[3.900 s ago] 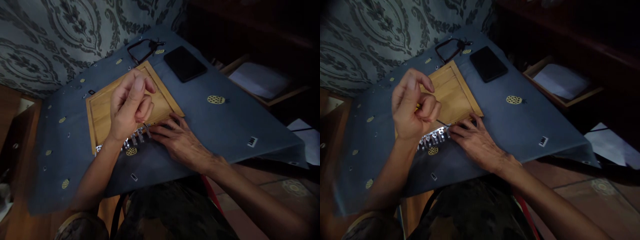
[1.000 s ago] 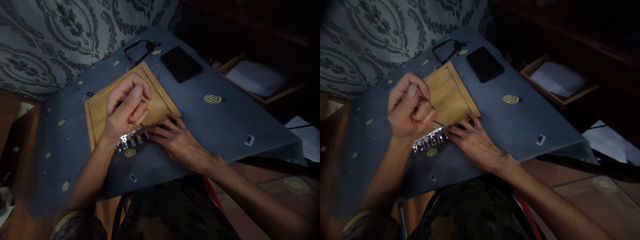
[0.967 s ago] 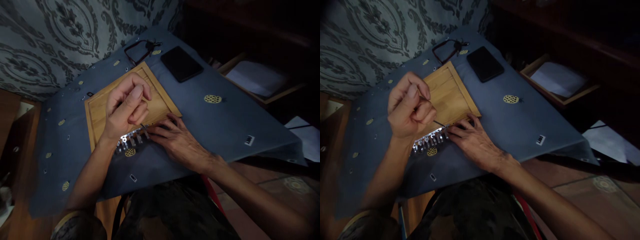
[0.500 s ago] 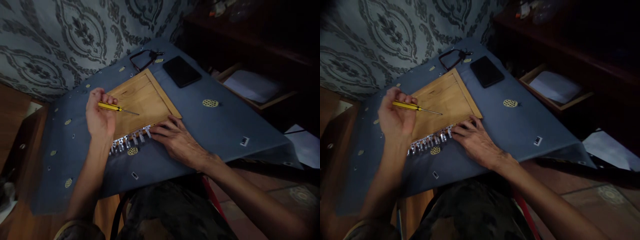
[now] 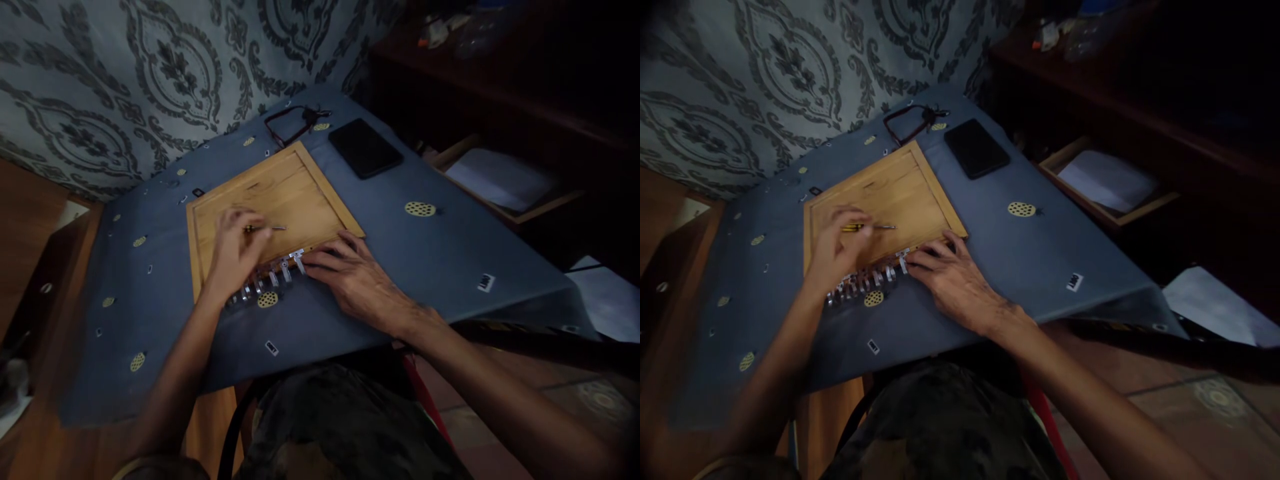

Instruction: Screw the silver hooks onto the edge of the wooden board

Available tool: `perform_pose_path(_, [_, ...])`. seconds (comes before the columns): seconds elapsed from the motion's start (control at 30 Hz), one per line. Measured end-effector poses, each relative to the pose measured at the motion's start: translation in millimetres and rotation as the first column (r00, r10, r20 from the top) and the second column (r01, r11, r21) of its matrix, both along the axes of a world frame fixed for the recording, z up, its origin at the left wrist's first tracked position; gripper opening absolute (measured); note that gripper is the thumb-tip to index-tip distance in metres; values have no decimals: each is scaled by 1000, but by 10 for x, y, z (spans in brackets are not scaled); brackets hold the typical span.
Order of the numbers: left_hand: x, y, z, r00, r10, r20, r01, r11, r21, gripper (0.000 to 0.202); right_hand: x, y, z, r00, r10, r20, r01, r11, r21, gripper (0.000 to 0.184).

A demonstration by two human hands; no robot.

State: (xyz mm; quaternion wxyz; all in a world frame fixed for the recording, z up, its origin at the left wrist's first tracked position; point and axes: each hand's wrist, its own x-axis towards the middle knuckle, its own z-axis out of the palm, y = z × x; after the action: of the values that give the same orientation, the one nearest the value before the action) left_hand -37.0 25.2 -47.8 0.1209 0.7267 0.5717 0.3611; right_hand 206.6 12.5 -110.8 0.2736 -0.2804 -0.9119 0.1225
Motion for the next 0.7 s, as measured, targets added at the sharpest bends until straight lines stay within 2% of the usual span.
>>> perform_pose_path(0.07, [142, -157, 19, 951, -166, -262, 159, 986, -46, 31, -3, -10, 8, 1000, -7, -4, 7, 1000, 4, 45])
perform_pose_path(0.13, [263, -253, 13, 891, -215, -400, 191, 976, -99, 44, -4, -19, 14, 1000, -18, -17, 18, 1000, 6, 43])
perform_pose_path(0.2, [340, -289, -11, 859, -212, -466, 172, 977, -128, 46, -4, -24, 16, 999, -21, -27, 21, 1000, 9, 39])
perform_pose_path(0.33, [376, -269, -60, 844, -205, -496, 150, 977, -148, 35, -1, -23, 23, 1000, -14, -22, 15, 1000, 14, 38])
perform_pose_path(0.7, [392, -244, -82, 874, -209, -438, 142, 973, -181, 32, 4, -16, 12, 999, -12, -42, 13, 999, 31, 40])
